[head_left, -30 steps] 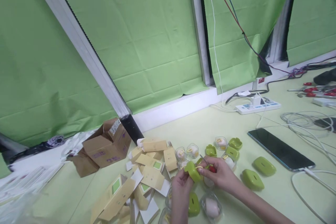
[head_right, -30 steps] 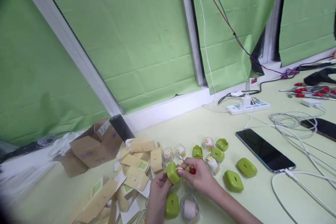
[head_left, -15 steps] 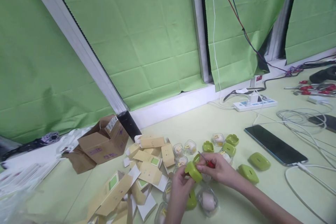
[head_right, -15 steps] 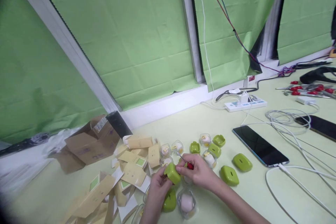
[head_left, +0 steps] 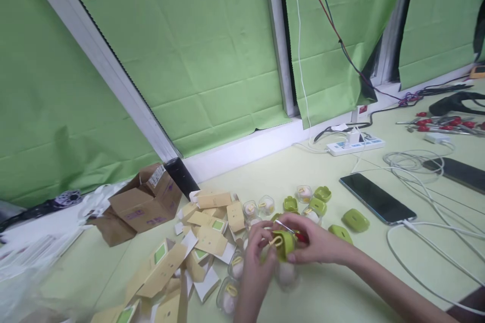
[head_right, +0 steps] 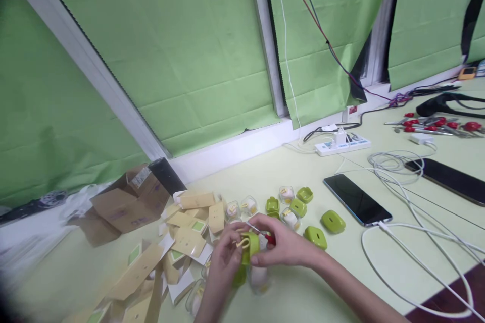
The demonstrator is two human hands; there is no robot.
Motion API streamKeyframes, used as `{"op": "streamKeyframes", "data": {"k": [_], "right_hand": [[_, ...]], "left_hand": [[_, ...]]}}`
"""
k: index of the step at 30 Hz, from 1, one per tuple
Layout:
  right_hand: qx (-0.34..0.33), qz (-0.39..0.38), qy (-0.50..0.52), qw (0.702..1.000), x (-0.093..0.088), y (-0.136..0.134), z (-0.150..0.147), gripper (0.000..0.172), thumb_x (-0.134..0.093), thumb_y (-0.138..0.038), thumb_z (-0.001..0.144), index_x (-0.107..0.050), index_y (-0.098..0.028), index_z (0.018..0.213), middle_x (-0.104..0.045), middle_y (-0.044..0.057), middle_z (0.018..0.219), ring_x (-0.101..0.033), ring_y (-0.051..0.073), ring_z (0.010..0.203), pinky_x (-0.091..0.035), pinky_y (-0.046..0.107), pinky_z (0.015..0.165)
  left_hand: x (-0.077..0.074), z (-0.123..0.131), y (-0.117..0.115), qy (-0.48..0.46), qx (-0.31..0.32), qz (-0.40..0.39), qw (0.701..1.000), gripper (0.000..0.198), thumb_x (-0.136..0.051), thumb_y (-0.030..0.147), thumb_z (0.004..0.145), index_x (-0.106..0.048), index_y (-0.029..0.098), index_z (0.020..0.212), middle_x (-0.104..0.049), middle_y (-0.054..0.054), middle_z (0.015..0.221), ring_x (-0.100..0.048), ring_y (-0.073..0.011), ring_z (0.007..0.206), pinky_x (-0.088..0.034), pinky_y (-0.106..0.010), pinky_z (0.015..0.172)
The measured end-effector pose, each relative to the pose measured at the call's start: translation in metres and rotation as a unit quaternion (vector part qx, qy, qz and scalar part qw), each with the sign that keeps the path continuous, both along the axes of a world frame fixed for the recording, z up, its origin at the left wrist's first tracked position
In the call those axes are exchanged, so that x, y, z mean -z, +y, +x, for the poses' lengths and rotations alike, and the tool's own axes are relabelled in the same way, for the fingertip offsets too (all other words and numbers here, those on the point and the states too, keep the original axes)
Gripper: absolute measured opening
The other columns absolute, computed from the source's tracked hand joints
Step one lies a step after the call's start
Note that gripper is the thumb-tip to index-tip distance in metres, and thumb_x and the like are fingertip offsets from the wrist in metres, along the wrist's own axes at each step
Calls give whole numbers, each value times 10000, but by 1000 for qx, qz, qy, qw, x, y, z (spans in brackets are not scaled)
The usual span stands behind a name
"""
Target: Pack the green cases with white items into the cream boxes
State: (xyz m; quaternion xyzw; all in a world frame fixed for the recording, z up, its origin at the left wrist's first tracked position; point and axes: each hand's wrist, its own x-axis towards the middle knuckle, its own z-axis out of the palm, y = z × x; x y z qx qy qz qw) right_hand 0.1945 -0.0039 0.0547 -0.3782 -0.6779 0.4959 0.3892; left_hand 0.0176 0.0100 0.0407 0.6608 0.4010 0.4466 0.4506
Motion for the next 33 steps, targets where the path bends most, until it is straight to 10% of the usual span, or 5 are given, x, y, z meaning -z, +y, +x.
{"op": "streamKeyframes", "data": {"k": [9, 13, 23, 29, 33], "right_hand": [[343, 70, -315, 882, 39, 0, 111, 379, -584, -526, 704, -438, -243, 908, -626, 44, 954, -572, 166, 587, -410, 272, 519], [332, 63, -426, 839, 53, 17, 136, 317, -548, -518, 707, -496, -249, 865, -689, 54, 874, -614, 220, 582, -368, 272, 463], [273, 62, -441, 853, 71, 34, 135, 287, -527, -485, 733, -649, -269, 877, -687, 46, 952, -656, 249, 763, -417, 285, 530], [256, 65, -435, 861, 63, 27, 136, 339, -482, -510, 780, -618, -284, 994, -687, 41, 999, -654, 248, 814, -470, 315, 638], [313, 104, -390, 859, 56, 17, 139, 403, -358, -525, 853, -591, -229, 996, -637, 94, 1042, -652, 233, 736, -493, 335, 643]], "left_hand": [[9, -11, -29, 371, 8, 62, 927, 277, -520, 224, 723, -593, 216, 991, -406, -116, 1364, -337, -304, 1268, -291, -458, 1005], [9, -11, -27, 362, 59, 45, 929, 657, -656, 263, 614, -473, 219, 1244, -460, -127, 1322, -393, -323, 1211, -311, -433, 992], [3, 0, -36, 325, 55, 29, 944, 518, -573, 126, 564, -521, 184, 1076, -528, -100, 1074, -502, -263, 1024, -394, -355, 878], [-43, 29, 44, 338, 17, 99, 936, 359, -594, 367, 732, -502, 194, 1033, -539, -48, 1057, -545, -184, 908, -458, -297, 767], [-42, 64, 117, 382, 17, 91, 920, 311, -583, 327, 803, -554, 143, 1052, -552, -87, 1118, -561, -199, 946, -474, -376, 821]]}}
